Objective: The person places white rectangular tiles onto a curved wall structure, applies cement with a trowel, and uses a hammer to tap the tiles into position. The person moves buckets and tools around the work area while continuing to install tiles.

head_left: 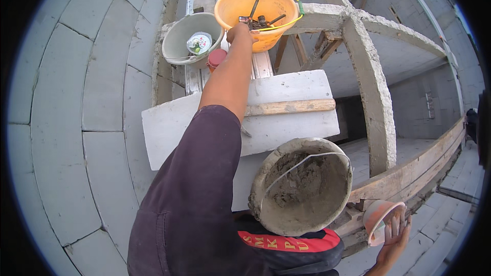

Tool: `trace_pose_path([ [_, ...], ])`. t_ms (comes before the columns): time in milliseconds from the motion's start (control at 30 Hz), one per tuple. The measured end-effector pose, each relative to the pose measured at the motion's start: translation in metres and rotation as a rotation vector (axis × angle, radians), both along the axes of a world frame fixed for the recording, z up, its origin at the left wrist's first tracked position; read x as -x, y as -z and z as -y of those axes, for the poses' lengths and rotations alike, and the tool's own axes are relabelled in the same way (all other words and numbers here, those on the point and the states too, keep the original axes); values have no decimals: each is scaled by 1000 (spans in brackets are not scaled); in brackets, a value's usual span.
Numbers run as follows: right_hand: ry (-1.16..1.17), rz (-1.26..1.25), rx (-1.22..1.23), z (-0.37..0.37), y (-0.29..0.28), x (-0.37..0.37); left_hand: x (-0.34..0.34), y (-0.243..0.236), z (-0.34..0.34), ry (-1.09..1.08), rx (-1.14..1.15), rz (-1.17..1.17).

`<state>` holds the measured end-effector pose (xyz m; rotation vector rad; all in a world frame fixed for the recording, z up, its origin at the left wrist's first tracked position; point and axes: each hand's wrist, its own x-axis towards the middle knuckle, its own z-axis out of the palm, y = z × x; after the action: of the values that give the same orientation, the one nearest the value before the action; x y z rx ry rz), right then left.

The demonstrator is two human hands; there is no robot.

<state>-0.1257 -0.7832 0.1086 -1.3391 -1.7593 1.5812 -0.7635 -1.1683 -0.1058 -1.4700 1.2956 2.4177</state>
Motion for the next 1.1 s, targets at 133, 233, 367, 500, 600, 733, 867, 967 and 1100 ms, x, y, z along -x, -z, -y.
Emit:
trace_pose_path([
  [133, -19, 34, 73, -2, 5, -9, 23, 17, 12, 119, -386, -69],
  [233, -64, 39, 74, 5, 5, -12, 41, 24, 21, 137, -474, -92],
  [367, 79, 183, 41, 45, -19, 17, 64, 27, 35, 46, -419, -135],
  [500, 159, 249, -44, 35, -22, -45, 104, 26, 40, 45, -455, -144],
  [600, 205, 307, -24, 36, -28, -94, 125, 23, 46, 64, -335, -141],
  [733, 411, 473, 89, 37, -40, -139, 132, 3, 26, 115, -233, -137],
  [867, 400, 398, -86, 37, -39, -189, 115, 15, 13, 37, -207, -115],
  [967, 294, 358, -30, 28, -33, -200, 107, 4, 44, 4, -219, -15],
  [1100, 250, 374, 3, 36, -14, -174, 90, -32, 33, -61, -85, 104],
])
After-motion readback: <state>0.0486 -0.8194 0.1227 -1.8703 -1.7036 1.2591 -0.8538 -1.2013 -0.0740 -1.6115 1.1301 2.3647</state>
